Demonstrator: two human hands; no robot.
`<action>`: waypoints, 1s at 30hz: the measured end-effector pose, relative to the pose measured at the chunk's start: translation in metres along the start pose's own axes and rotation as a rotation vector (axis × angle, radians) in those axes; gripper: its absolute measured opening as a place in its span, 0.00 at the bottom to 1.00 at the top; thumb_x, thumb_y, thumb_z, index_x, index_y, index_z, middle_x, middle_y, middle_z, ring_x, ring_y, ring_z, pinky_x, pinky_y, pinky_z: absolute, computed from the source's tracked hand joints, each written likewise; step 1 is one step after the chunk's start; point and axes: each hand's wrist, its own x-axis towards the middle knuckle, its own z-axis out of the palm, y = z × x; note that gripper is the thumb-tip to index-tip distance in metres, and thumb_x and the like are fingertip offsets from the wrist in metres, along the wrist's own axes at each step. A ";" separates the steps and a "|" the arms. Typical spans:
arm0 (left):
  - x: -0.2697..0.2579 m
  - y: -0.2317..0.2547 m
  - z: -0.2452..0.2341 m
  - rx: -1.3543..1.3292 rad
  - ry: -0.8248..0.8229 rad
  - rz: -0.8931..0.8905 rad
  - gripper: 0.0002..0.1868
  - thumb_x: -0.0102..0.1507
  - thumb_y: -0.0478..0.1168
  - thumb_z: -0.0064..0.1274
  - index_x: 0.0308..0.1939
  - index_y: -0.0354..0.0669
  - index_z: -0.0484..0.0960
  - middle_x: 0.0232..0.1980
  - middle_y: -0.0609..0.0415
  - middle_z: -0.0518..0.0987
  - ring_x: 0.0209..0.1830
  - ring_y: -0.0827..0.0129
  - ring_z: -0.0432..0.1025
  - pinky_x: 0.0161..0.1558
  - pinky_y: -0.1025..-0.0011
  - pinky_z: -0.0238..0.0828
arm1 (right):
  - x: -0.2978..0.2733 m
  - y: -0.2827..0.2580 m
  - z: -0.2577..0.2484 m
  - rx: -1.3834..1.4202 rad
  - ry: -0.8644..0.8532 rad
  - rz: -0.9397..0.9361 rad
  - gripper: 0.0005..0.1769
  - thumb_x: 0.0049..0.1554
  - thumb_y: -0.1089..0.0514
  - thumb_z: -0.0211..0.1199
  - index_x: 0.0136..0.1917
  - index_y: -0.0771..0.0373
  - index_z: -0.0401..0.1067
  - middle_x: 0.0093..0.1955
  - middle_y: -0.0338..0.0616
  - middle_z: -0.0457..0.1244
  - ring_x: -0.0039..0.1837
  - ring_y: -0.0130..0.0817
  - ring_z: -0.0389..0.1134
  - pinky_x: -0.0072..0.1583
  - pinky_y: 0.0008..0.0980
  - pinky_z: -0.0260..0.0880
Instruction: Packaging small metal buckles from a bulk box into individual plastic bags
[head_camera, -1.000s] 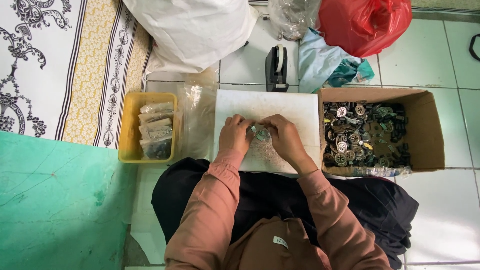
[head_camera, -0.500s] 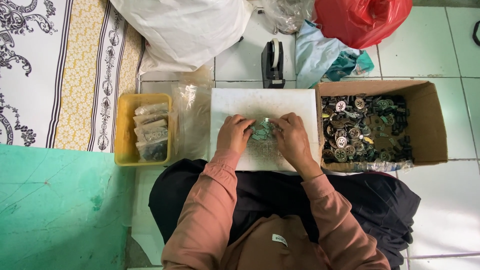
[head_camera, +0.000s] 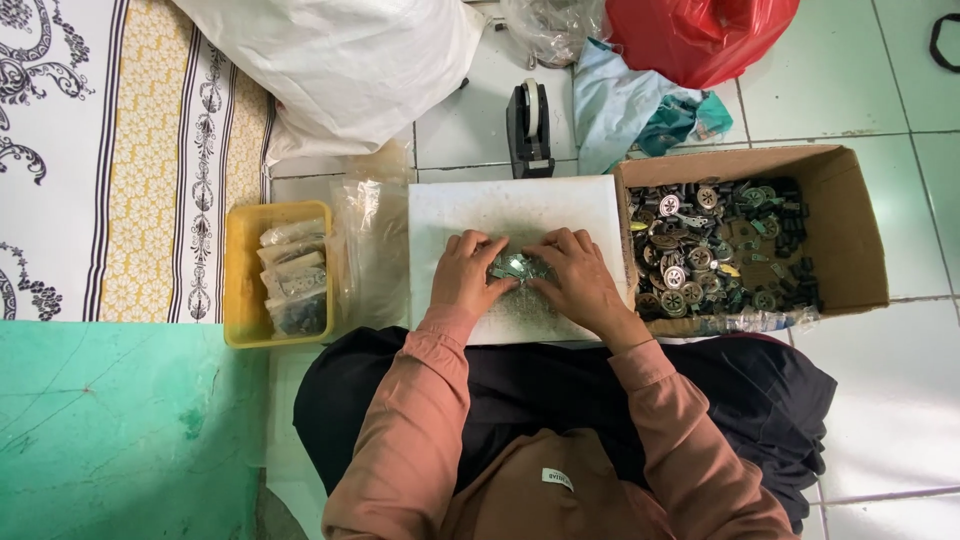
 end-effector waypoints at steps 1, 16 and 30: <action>0.000 -0.001 0.003 0.001 -0.002 0.003 0.35 0.55 0.55 0.70 0.63 0.54 0.77 0.52 0.58 0.65 0.54 0.60 0.66 0.52 0.61 0.79 | -0.002 0.003 0.000 0.001 0.002 0.003 0.27 0.55 0.47 0.70 0.67 0.51 0.73 0.60 0.37 0.56 0.64 0.39 0.56 0.62 0.38 0.61; -0.004 0.004 0.004 0.069 0.079 0.055 0.26 0.58 0.58 0.65 0.59 0.65 0.78 0.49 0.62 0.64 0.48 0.64 0.66 0.51 0.65 0.71 | -0.012 0.013 0.005 0.097 0.133 0.072 0.18 0.57 0.50 0.69 0.60 0.51 0.76 0.54 0.40 0.58 0.59 0.42 0.61 0.58 0.41 0.66; -0.024 -0.016 0.036 0.056 0.220 -0.012 0.20 0.65 0.53 0.56 0.63 0.73 0.79 0.50 0.64 0.70 0.52 0.62 0.70 0.55 0.62 0.73 | -0.031 0.033 0.022 0.172 0.286 -0.005 0.21 0.53 0.55 0.70 0.60 0.57 0.73 0.52 0.47 0.60 0.56 0.49 0.63 0.56 0.44 0.68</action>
